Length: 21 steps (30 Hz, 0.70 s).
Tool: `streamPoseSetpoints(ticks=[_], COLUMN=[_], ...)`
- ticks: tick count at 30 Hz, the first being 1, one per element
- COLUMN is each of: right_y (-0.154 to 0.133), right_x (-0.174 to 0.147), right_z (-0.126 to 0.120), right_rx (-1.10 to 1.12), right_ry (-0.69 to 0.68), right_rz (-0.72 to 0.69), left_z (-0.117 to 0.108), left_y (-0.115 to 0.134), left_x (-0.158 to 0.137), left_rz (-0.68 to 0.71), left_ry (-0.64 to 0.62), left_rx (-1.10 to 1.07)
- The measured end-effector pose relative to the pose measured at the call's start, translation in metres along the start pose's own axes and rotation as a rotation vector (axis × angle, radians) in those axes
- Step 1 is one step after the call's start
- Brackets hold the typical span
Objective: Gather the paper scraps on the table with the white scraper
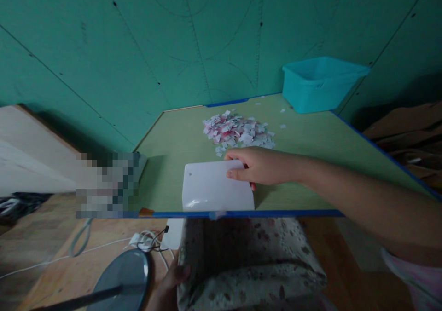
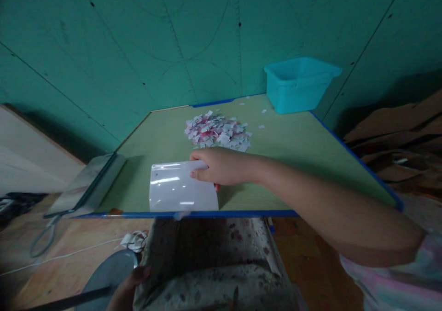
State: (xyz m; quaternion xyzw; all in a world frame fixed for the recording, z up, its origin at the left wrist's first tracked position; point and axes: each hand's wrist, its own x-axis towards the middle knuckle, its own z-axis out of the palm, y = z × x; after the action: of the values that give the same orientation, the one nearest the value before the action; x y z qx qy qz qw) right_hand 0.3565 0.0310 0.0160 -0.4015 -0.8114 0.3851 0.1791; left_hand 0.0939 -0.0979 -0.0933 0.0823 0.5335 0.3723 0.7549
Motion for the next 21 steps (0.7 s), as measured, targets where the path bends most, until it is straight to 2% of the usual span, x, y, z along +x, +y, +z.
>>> streamPoseSetpoints(ticks=[3, 9, 12, 17, 21], right_y=[0.001, -0.001, -0.002, 0.004, 0.008], right_x=[0.0, -0.005, -0.007, -0.004, 0.0], right_z=[0.0, -0.001, -0.001, -0.006, -0.01], right_rx=[0.047, 0.073, 0.051, 0.114, 0.276], right_ry=[-0.033, -0.11, -0.155, -0.049, 0.021], right_rz=[-0.002, 0.014, 0.016, 0.028, 0.043], left_z=[0.0, 0.004, 0.005, -0.002, -0.019], left_y=[0.002, 0.0, -0.004, -0.012, -0.021], left_x=[0.001, 0.002, 0.003, 0.007, 0.023], left_rz=[0.009, 0.057, 0.063, 0.126, 0.072], left_ry=[0.022, -0.133, -0.162, -0.228, -0.236], left_rx=[0.072, -0.015, -0.045, -0.046, -0.127])
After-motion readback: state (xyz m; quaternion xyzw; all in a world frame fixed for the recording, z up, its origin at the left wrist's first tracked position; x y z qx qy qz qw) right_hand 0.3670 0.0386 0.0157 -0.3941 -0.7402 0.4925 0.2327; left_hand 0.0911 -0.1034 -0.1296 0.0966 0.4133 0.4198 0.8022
